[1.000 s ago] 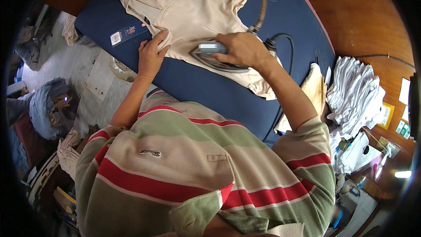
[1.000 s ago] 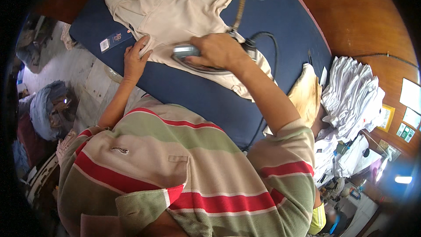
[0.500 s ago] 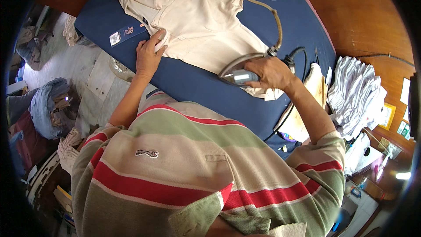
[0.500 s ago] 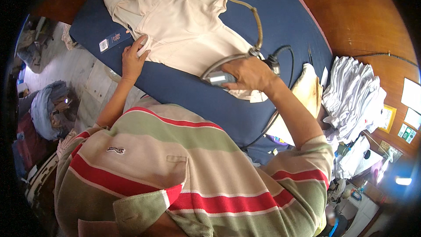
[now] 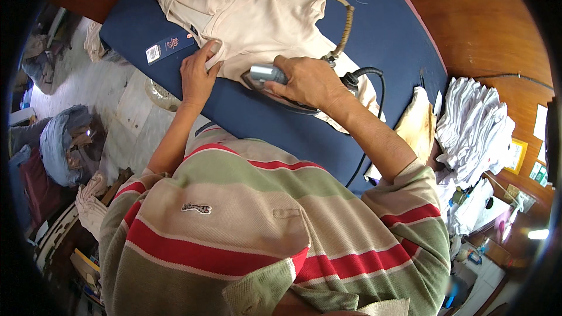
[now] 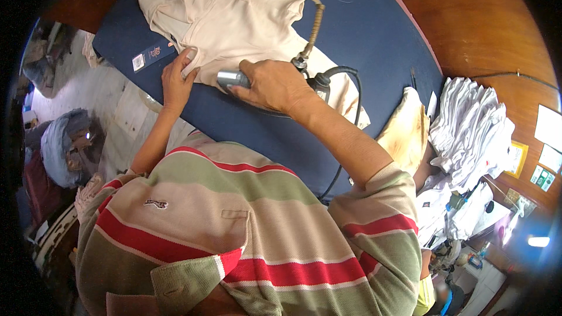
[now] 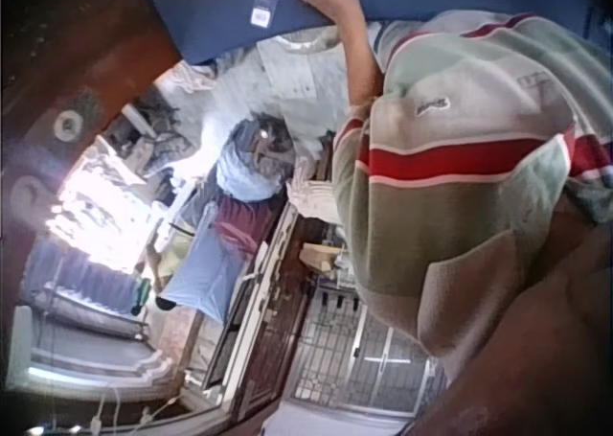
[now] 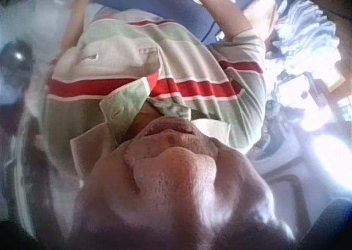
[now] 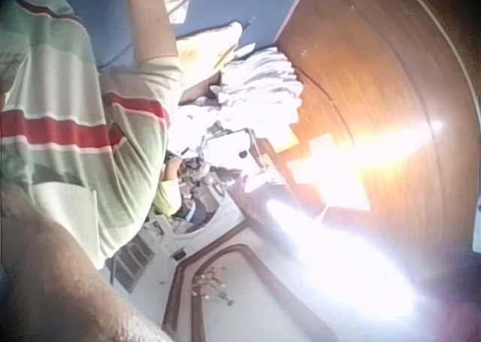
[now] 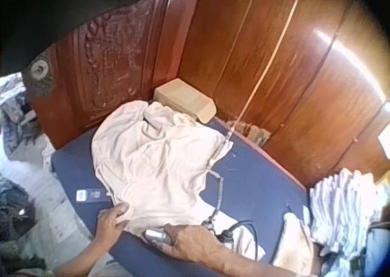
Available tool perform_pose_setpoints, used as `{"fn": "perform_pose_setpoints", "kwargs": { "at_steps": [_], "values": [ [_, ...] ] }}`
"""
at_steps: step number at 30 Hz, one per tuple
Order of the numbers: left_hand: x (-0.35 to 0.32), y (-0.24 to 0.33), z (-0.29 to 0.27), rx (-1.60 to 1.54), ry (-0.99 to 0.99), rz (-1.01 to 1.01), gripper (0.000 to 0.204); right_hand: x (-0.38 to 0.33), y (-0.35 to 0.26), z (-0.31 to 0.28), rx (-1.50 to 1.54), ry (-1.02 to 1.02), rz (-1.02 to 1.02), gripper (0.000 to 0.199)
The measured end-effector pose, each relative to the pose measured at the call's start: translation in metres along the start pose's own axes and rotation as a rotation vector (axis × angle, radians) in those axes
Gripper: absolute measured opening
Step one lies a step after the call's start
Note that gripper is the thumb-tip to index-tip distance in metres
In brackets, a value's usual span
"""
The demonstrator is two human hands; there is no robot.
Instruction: The person irons a light-colored long-sleeved shirt by laying it flat on a padded table and pressing the fabric with an iron, moving it across the sleeves and the main body of the garment.
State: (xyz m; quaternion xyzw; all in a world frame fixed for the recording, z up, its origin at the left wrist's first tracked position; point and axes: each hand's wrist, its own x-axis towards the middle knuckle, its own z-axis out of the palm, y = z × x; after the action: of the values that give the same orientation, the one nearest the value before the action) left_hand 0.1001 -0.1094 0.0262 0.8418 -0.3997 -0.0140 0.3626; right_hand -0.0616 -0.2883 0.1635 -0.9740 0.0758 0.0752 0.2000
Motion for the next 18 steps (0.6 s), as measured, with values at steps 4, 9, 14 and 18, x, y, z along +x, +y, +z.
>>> {"fn": "perform_pose_setpoints", "kwargs": {
  "at_steps": [4,9,14,18],
  "values": [
    [0.001,0.045,0.001,0.039,0.251,0.282,0.068,-0.011,0.013,-0.008,-0.042,-0.16,-0.036,0.042],
    [0.0,0.094,0.053,-0.209,-0.205,0.438,0.058,-0.032,0.057,-0.028,-0.038,0.016,0.361,0.046],
    [-0.016,0.088,0.06,0.33,-0.425,0.392,0.062,-0.023,0.112,-0.037,-0.062,0.315,0.524,0.051],
    [-0.019,0.085,0.062,0.336,-0.418,0.392,0.061,-0.025,0.114,-0.032,-0.061,0.251,0.53,0.051]
  ]
}}
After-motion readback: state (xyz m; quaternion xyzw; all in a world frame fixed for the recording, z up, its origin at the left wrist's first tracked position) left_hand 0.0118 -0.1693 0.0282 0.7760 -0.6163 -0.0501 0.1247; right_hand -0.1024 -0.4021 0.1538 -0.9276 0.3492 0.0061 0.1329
